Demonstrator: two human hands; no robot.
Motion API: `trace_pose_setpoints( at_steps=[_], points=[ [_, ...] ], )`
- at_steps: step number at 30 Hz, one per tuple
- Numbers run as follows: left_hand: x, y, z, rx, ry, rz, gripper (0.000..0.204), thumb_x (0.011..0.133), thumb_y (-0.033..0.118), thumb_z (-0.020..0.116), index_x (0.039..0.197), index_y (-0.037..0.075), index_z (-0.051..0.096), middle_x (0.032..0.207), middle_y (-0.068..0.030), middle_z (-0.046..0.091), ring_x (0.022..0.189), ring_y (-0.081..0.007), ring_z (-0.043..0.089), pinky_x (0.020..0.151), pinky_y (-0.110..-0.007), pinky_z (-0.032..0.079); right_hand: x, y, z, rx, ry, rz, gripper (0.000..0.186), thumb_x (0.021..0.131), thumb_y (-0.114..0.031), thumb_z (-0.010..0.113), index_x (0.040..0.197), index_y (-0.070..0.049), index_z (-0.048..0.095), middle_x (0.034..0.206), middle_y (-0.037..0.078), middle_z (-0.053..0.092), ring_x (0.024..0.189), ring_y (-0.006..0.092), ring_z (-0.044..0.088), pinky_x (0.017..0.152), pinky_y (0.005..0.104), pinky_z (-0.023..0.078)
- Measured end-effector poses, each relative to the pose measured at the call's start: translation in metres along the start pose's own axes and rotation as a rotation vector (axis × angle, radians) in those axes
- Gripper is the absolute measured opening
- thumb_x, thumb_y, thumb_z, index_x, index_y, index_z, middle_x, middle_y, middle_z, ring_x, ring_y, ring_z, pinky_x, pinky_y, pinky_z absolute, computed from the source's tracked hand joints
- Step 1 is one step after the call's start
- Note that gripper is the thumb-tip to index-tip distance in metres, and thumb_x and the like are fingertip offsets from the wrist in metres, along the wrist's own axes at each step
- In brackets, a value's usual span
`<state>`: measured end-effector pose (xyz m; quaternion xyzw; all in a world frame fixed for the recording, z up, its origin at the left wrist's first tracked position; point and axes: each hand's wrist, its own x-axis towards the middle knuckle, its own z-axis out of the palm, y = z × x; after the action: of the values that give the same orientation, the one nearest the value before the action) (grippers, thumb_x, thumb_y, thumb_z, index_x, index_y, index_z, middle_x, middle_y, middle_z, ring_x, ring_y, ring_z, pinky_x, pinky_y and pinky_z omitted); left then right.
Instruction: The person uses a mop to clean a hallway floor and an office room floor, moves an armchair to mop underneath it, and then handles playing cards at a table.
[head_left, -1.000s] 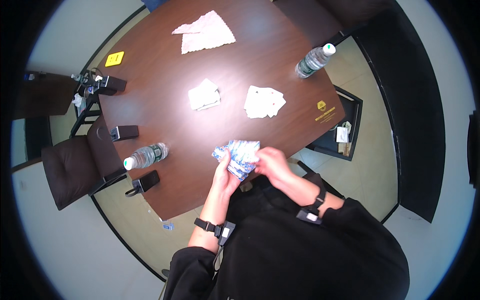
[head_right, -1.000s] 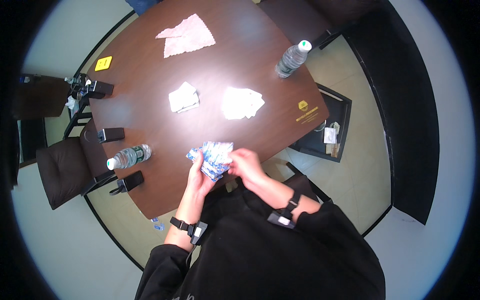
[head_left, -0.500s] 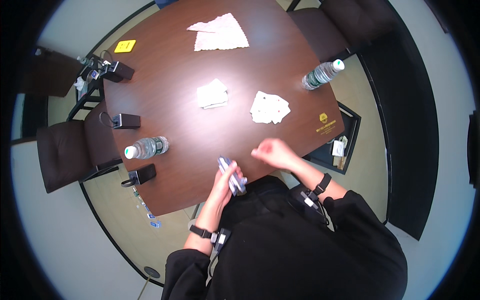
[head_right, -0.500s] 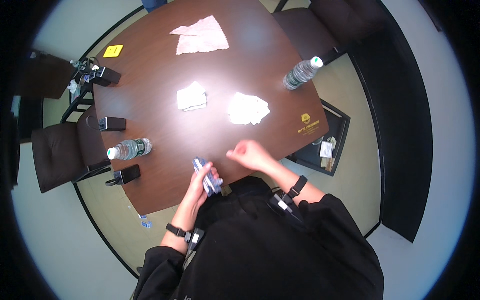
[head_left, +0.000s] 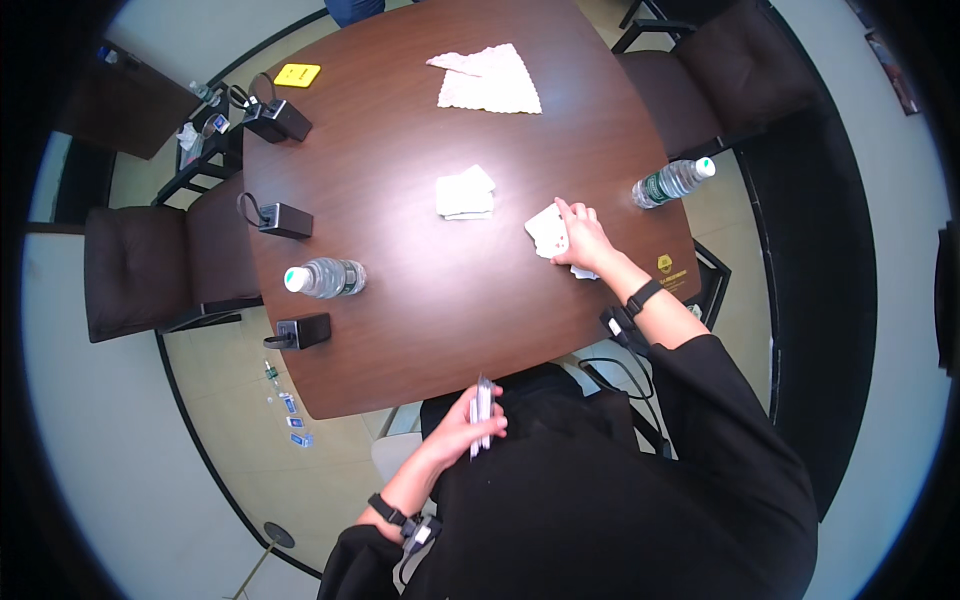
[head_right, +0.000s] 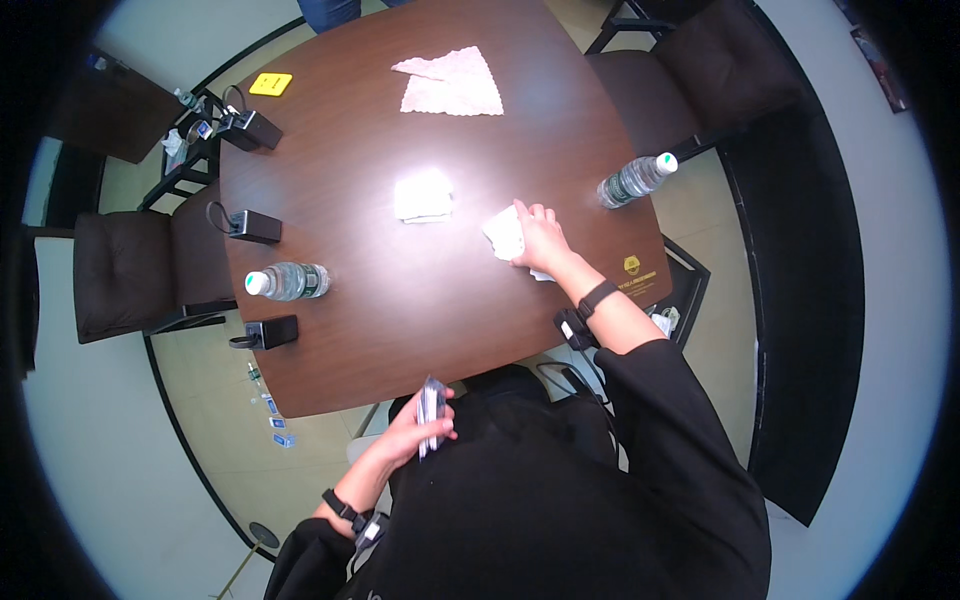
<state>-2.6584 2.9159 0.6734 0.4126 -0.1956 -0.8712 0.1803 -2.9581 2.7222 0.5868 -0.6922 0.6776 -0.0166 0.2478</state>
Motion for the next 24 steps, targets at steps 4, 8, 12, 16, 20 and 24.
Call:
trace_pose_setpoints(
  at_steps=[4,8,12,16,20,24],
  points=[
    [0.052,0.011,-0.016,0.069,0.076,0.071,0.045,0.076,0.013,0.063,0.113,0.005,0.038,0.081,-0.0036,0.051,0.07,-0.013,0.055,0.067,-0.029,0.049,0.016,-0.013,-0.006,-0.089,-0.038,0.064,0.099,0.044,-0.025,0.083,0.127,-0.008,0.032,0.115,0.017,0.041,0.109,0.0326,0.038,0.092,0.0413,0.033],
    [0.097,0.034,-0.014,0.045,0.147,0.117,0.045,0.077,0.015,0.062,0.112,0.002,0.038,0.082,-0.0043,0.049,0.069,-0.0127,0.053,0.066,-0.029,0.049,0.02,-0.022,-0.018,-0.215,-0.095,-0.078,0.086,0.041,-0.027,0.083,0.114,-0.008,0.042,0.107,0.015,0.045,0.104,0.0311,0.04,0.088,0.0394,0.034],
    [0.142,0.046,-0.017,0.055,0.266,0.259,0.044,0.076,0.017,0.065,0.107,0.001,0.039,0.081,-0.0043,0.05,0.065,-0.0111,0.051,0.061,-0.026,0.047,0.022,-0.025,-0.02,-0.243,-0.113,-0.137,0.077,0.042,-0.023,0.082,0.107,-0.007,0.047,0.104,0.014,0.046,0.103,0.0312,0.041,0.088,0.0393,0.034],
    [0.169,0.081,-0.018,0.142,0.416,0.427,0.037,0.075,0.017,0.065,0.099,0.002,0.042,0.079,-0.0036,0.049,0.065,-0.0101,0.05,0.059,-0.026,0.047,0.021,-0.031,-0.016,-0.229,-0.042,-0.287,0.067,0.044,-0.017,0.08,0.101,-0.007,0.047,0.096,0.013,0.051,0.098,0.031,0.048,0.084,0.0384,0.039],
    [0.19,0.099,-0.046,0.15,0.465,0.409,0.033,0.075,0.016,0.063,0.098,0.004,0.042,0.08,-0.0037,0.05,0.066,-0.0101,0.051,0.058,-0.026,0.047,0.015,-0.031,-0.013,-0.007,-0.038,-0.353,0.056,0.049,-0.013,0.077,0.097,-0.006,0.048,0.088,0.015,0.054,0.082,0.034,0.054,0.072,0.0396,0.045],
    [0.182,0.106,-0.061,-0.107,0.346,0.333,0.027,0.077,0.014,0.06,0.097,0.006,0.043,0.082,-0.0041,0.052,0.068,-0.0116,0.053,0.057,-0.025,0.048,0.011,-0.028,-0.011,0.213,-0.049,-0.311,0.043,0.055,-0.013,0.077,0.09,0.0,0.054,0.085,0.017,0.058,0.083,0.033,0.056,0.072,0.0393,0.045]
  ],
)
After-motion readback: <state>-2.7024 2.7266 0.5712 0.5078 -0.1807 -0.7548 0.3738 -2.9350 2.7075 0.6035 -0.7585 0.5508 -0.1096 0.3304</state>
